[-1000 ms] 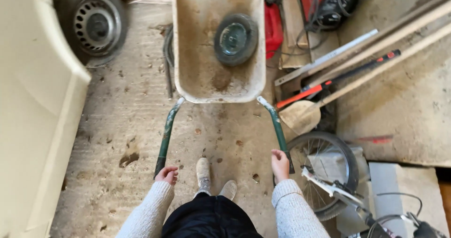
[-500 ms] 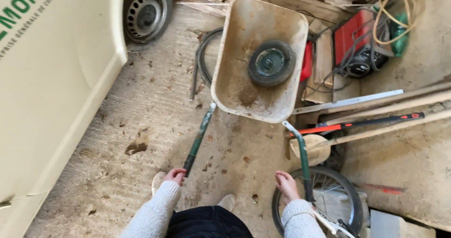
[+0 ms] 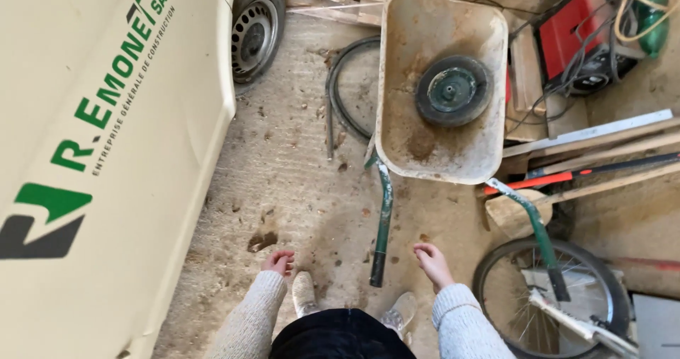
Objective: Moving a wheelbarrow and a spare wheel, then sorting through a container of metal fasteners in a garage.
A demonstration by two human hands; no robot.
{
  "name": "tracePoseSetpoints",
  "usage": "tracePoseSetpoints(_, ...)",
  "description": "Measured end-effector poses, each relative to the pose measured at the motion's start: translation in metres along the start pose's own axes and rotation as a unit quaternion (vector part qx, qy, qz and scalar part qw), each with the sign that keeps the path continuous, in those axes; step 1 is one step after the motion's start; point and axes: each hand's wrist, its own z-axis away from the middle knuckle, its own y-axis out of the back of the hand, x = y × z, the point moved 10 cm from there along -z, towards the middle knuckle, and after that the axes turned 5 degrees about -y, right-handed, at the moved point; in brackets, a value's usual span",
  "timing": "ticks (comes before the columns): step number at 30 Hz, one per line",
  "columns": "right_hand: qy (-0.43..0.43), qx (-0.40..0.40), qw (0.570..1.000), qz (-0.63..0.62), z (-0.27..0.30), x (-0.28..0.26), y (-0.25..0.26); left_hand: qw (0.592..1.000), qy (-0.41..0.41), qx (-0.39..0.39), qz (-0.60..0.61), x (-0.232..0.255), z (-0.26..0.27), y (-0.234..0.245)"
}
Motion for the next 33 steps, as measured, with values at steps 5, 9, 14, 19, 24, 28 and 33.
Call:
tracePoseSetpoints(5,-0.007,-0.033,0.993,0.112,0.087,-0.047,-0.058,0.998,0.028,0.011,-0.060,0.001,-0.017,0.044)
tracePoseSetpoints(9,0.004,0.003,0.996,0.092,0.069,-0.004,-0.049,0.993,0.051,-0.033,-0.097,0.002,-0.017,0.028)
tracePoseSetpoints(14,-0.088,0.036,0.993,0.071,0.104,0.008,-0.027,0.987,0.077,-0.057,-0.127,0.005,-0.012,0.007)
tracePoseSetpoints(19,-0.077,0.054,0.995,0.013,0.066,0.043,-0.017,0.987,0.068,-0.058,-0.130,0.018,-0.028,-0.006)
tracePoseSetpoints(24,-0.032,0.098,0.994,-0.025,0.018,0.038,-0.022,0.991,0.056,-0.059,-0.102,0.040,-0.047,-0.003)
tracePoseSetpoints(28,0.042,0.171,0.980,-0.090,-0.027,-0.003,-0.022,0.987,0.050,-0.031,-0.149,0.076,-0.074,0.002)
tracePoseSetpoints(33,0.038,0.188,0.980,-0.050,-0.104,-0.046,-0.035,0.997,-0.011,-0.024,-0.071,0.142,-0.128,-0.017)
